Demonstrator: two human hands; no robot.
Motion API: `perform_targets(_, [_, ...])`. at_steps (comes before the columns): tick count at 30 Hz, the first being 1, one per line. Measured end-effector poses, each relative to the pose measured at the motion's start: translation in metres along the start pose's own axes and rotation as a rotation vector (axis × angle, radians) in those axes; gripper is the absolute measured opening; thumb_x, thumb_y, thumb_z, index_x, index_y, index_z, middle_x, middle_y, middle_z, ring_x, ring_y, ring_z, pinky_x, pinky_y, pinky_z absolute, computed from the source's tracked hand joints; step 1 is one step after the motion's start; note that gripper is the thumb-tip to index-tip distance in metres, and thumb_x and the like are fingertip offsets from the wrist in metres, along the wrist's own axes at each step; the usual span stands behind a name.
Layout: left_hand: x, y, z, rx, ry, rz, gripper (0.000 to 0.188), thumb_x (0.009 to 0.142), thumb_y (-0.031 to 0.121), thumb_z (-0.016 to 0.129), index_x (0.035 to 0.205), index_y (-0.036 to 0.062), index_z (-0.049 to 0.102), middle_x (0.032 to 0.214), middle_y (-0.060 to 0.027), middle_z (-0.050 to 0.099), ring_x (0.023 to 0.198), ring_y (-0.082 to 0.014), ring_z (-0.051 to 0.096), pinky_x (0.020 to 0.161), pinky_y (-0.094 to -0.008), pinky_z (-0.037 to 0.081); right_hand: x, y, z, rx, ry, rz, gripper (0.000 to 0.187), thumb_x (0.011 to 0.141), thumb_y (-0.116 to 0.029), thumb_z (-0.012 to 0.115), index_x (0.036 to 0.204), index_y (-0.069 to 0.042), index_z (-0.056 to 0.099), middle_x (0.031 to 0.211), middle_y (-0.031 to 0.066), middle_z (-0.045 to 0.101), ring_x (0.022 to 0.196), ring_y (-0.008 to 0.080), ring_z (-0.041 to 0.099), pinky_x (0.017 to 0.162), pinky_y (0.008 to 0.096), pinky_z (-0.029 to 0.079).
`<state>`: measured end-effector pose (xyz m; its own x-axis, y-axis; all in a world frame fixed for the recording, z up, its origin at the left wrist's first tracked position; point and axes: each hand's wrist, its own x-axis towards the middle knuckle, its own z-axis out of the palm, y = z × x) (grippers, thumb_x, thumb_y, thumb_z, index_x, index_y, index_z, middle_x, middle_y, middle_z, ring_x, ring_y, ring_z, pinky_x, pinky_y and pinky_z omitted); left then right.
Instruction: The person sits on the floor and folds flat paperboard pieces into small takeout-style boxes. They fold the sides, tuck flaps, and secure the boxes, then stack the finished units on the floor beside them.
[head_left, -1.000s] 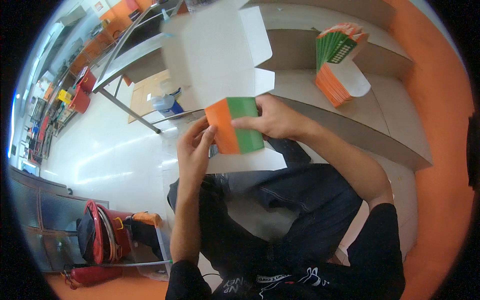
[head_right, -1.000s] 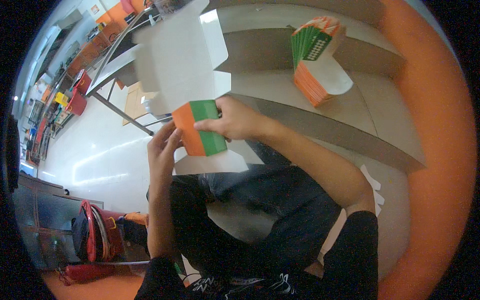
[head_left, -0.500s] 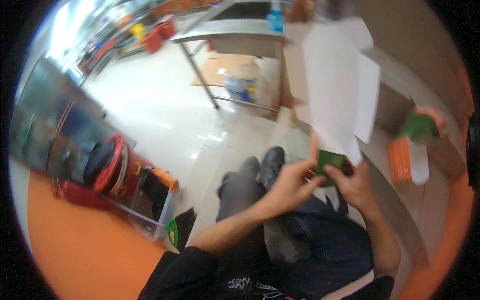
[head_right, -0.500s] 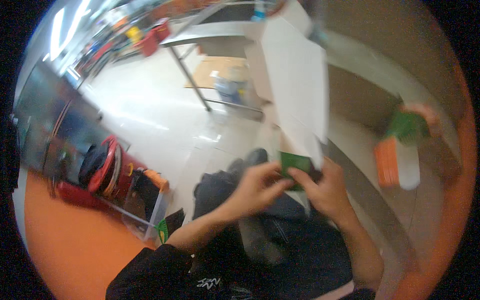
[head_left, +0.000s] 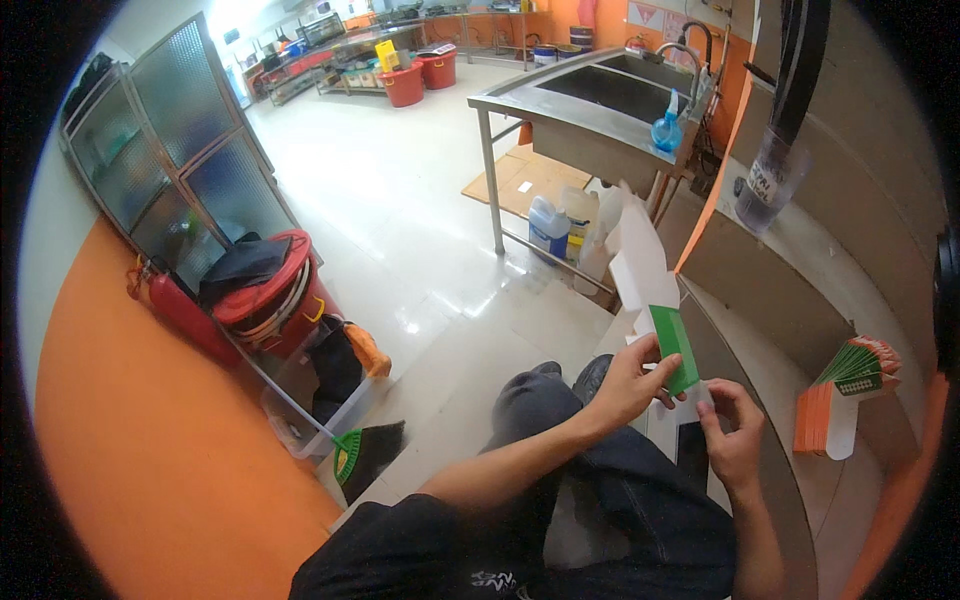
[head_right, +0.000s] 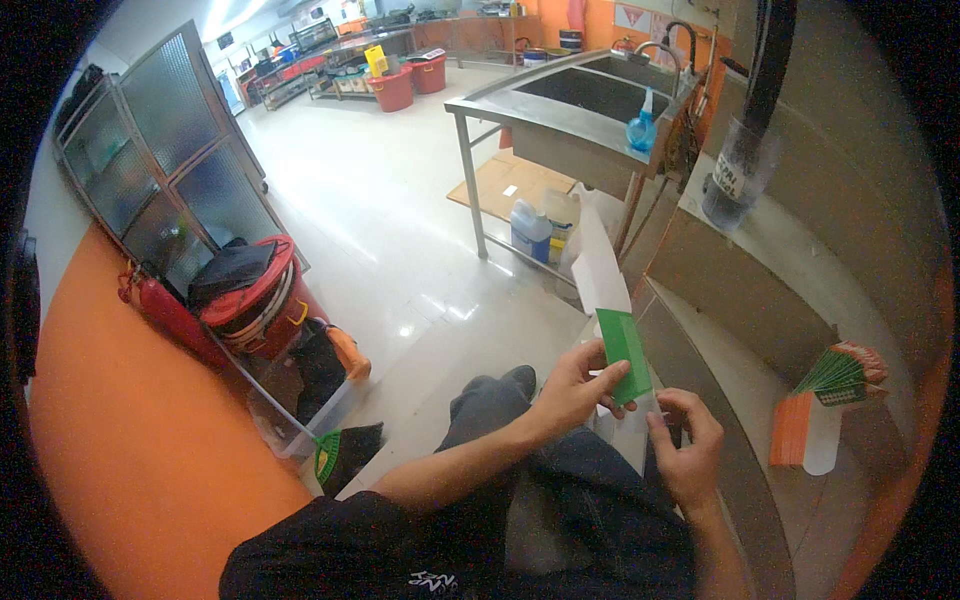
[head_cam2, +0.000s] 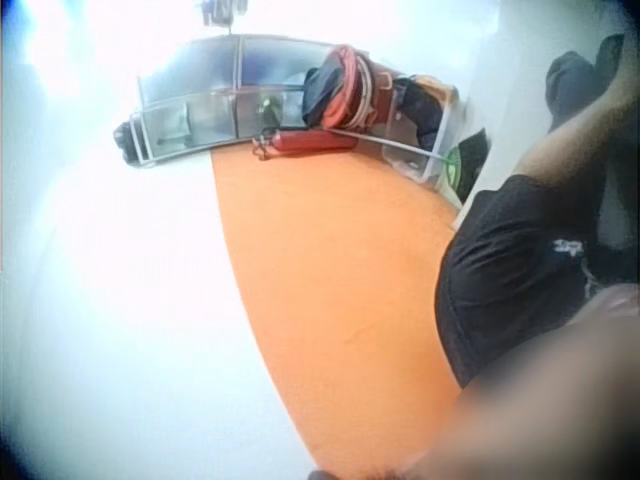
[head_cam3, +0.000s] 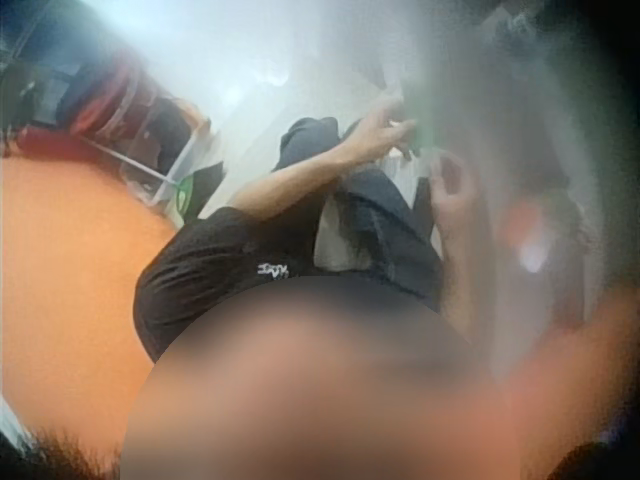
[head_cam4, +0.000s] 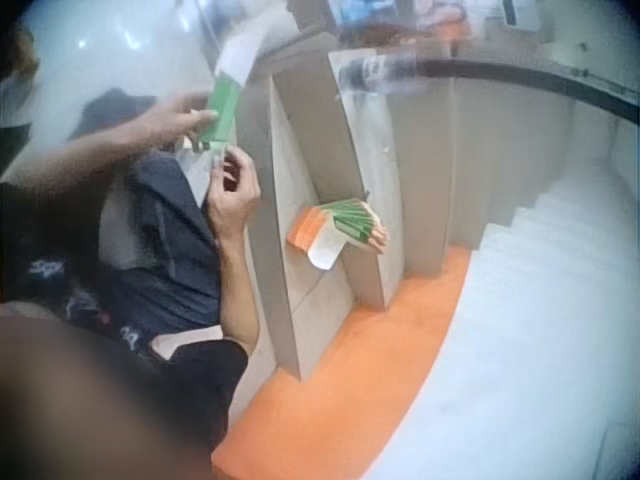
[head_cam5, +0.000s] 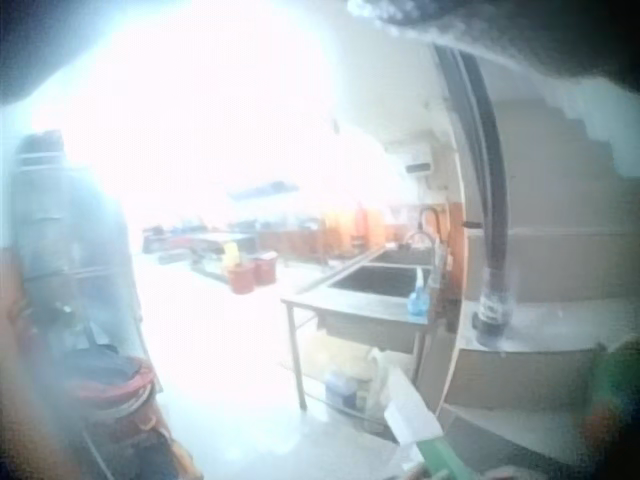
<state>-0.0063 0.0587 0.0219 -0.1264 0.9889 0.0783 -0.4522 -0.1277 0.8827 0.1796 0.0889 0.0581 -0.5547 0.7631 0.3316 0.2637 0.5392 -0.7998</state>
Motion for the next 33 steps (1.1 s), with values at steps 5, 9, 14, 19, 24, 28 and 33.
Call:
perform_targets(5, [0.003,-0.002,-0.008,-0.131,0.055,-0.126,0.026,0.093,0.02,0.06,0.109,-0.0004,0.055,0.092,-0.0098,0.064,0.076,-0.0152,0.065,0.064,-0.0272,0.056,0.003,-0.015,0.006,-0.529,-0.018,-0.512,0.029,0.067,0.003,0.07,0.094,-0.003,0.063,0.105,0.0162,0.062,0.092,0.0319,0.065,0.073,0.0356,0.054])
perform_targets(9, [-0.001,-0.015,-0.001,-0.178,-0.027,-0.131,0.027,0.092,0.022,0.061,0.11,0.003,0.056,0.096,-0.0059,0.063,0.083,-0.0126,0.063,0.072,-0.0263,0.054,-0.003,-0.019,0.013,-0.591,0.035,-0.481,0.029,0.064,-0.001,0.075,0.09,-0.001,0.062,0.105,0.0154,0.061,0.086,0.0307,0.063,0.071,0.0391,0.052])
perform_targets(14, [-0.007,-0.024,0.009,-0.247,-0.13,-0.107,0.026,0.093,0.022,0.061,0.111,0.0041,0.057,0.1,-0.0035,0.061,0.093,-0.0115,0.06,0.078,-0.0262,0.052,-0.006,-0.015,0.015,-0.59,0.168,-0.495,0.032,0.064,-0.003,0.077,0.087,-0.003,0.054,0.096,0.0129,0.059,0.079,0.03,0.06,0.064,0.0383,0.05])
perform_targets(19, [-0.009,-0.029,0.018,-0.081,-0.166,-0.005,0.027,0.091,0.016,0.063,0.112,0.0011,0.055,0.102,-0.0064,0.061,0.097,-0.0141,0.06,0.082,-0.0279,0.051,-0.005,-0.009,0.017,-0.49,0.206,-0.315,0.031,0.07,-0.003,0.075,0.088,-0.004,0.05,0.083,0.0114,0.052,0.069,0.0294,0.056,0.058,0.0375,0.046])
perform_targets(24, [-0.013,-0.033,0.023,0.044,-0.144,0.034,0.04,0.089,0.015,0.065,0.121,-0.0015,0.049,0.105,-0.0097,0.061,0.098,-0.0144,0.058,0.086,-0.0296,0.048,-0.003,0.004,0.023,-0.411,0.318,-0.179,0.022,0.078,-0.005,0.072,0.086,-0.001,0.051,0.077,0.011,0.048,0.064,0.0238,0.052,0.054,0.0334,0.041])
perform_targets(28, [-0.012,-0.033,0.02,-0.051,-0.068,-0.047,0.043,0.089,0.01,0.063,0.126,-0.0017,0.045,0.103,-0.0127,0.063,0.097,-0.0165,0.06,0.083,-0.0287,0.05,-0.004,0.012,0.029,-0.514,0.229,-0.249,0.018,0.081,-0.006,0.07,0.089,-0.001,0.055,0.078,0.0102,0.048,0.065,0.0235,0.053,0.055,0.0326,0.043])
perform_targets(33, [-0.01,-0.028,0.016,-0.004,-0.047,0.098,0.038,0.091,0.001,0.056,0.127,-0.0032,0.045,0.097,-0.0145,0.066,0.09,-0.0163,0.063,0.078,-0.0264,0.051,-0.002,0.007,0.034,-0.448,0.199,-0.25,0.03,0.077,-0.008,0.072,0.101,-0.001,0.055,0.09,0.0139,0.051,0.074,0.03,0.059,0.063,0.0375,0.049])
